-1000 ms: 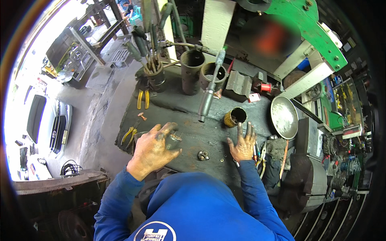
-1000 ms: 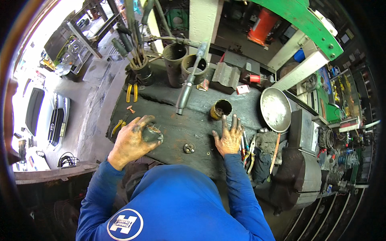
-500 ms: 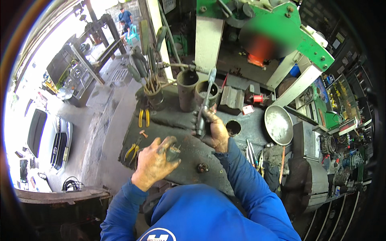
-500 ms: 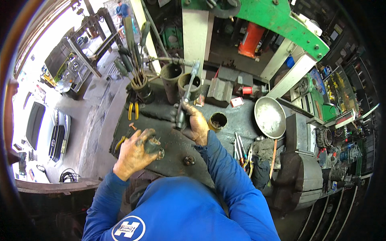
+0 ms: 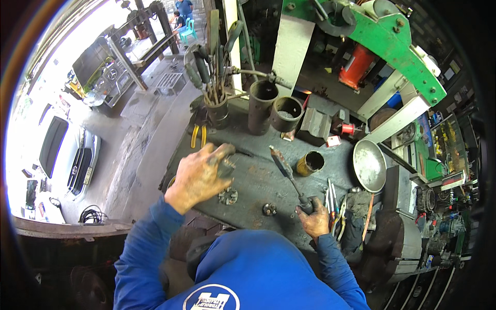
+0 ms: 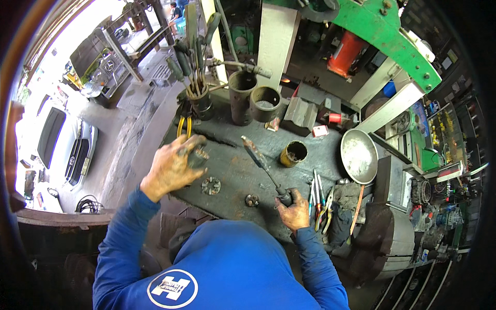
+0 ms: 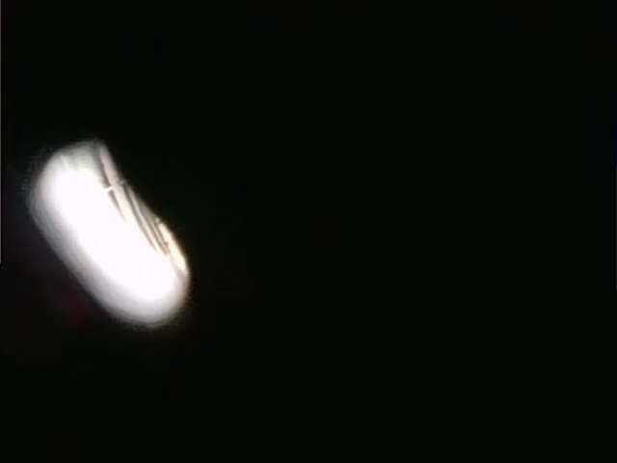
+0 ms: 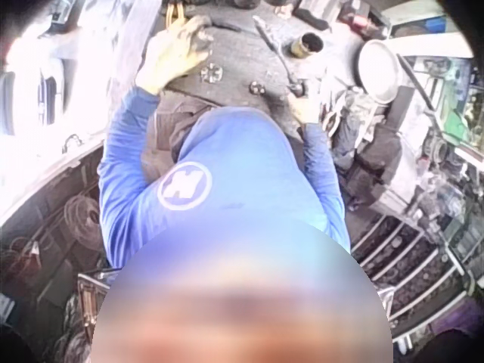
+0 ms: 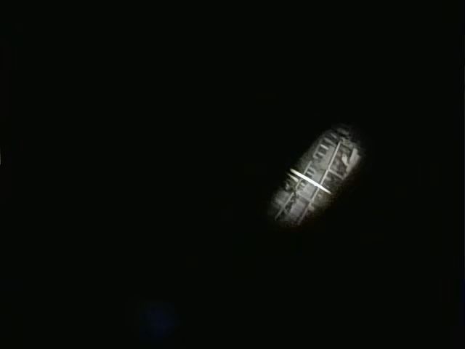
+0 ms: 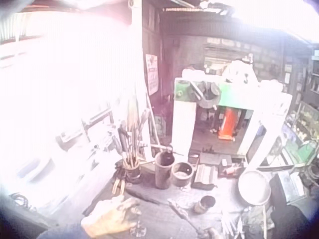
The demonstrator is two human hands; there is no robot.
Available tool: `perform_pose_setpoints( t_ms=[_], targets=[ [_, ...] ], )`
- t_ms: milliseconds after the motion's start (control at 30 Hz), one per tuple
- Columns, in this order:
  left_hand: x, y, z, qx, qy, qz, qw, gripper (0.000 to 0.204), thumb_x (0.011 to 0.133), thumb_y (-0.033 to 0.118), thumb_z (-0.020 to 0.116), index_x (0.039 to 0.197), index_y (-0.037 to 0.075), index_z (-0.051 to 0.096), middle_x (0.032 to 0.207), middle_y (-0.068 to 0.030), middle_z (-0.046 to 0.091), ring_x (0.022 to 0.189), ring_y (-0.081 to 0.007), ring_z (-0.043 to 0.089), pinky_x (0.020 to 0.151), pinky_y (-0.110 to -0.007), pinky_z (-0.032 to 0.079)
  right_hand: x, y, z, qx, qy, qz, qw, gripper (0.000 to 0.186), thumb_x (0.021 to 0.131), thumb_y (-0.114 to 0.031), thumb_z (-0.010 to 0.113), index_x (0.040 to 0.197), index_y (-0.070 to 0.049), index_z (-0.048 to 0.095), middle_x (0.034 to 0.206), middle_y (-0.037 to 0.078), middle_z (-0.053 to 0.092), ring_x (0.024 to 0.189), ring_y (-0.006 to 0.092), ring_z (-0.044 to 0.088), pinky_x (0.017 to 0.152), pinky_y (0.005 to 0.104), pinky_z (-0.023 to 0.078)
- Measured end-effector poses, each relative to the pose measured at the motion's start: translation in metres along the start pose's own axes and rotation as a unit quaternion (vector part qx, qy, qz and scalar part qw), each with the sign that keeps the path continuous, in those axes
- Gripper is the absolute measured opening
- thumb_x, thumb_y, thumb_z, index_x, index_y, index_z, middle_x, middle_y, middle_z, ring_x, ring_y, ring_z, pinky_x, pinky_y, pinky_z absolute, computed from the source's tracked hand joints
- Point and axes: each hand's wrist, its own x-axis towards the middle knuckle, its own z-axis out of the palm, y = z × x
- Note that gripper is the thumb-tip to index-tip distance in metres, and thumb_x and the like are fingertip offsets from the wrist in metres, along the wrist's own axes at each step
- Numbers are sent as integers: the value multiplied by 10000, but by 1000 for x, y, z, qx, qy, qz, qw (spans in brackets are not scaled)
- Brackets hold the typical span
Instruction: The person disassembles a small cylindrical mechanical component on a workbench, using a hammer, pliers, and a ratchet to remove and reposition internal parts. The person repeatedly handles the component and its pieces, placing them on the bench and reassembling them by hand.
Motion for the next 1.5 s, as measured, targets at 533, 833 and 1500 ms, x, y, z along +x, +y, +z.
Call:
perform_pose_setpoints(
  t_ms=[533,833,1500],
  targets=[
    [15,18,-16,89,-66,71,991,677,733,275,866,1368,214,640,1117,-126,647,1008,-368,719,822,-494,598,-13,0,18,-97,16,-112,989,327,826,-238,854,1073,-88,701,891,185,736,820,420,732,701,498,566],
    [13,23,-16,108,-93,56,988,688,755,305,872,1395,235,631,1136,-120,647,1027,-362,717,864,-487,598,-10,-3,20,-88,8,-111,990,335,819,-224,853,1083,-91,695,916,176,737,838,414,729,722,491,565],
    [16,33,-19,149,-127,34,980,692,771,330,875,1403,241,610,1131,-141,649,1029,-370,724,842,-497,599,-14,4,27,-108,67,-164,978,406,748,-144,873,1094,-70,672,891,144,692,828,386,707,708,467,553]
  ],
)
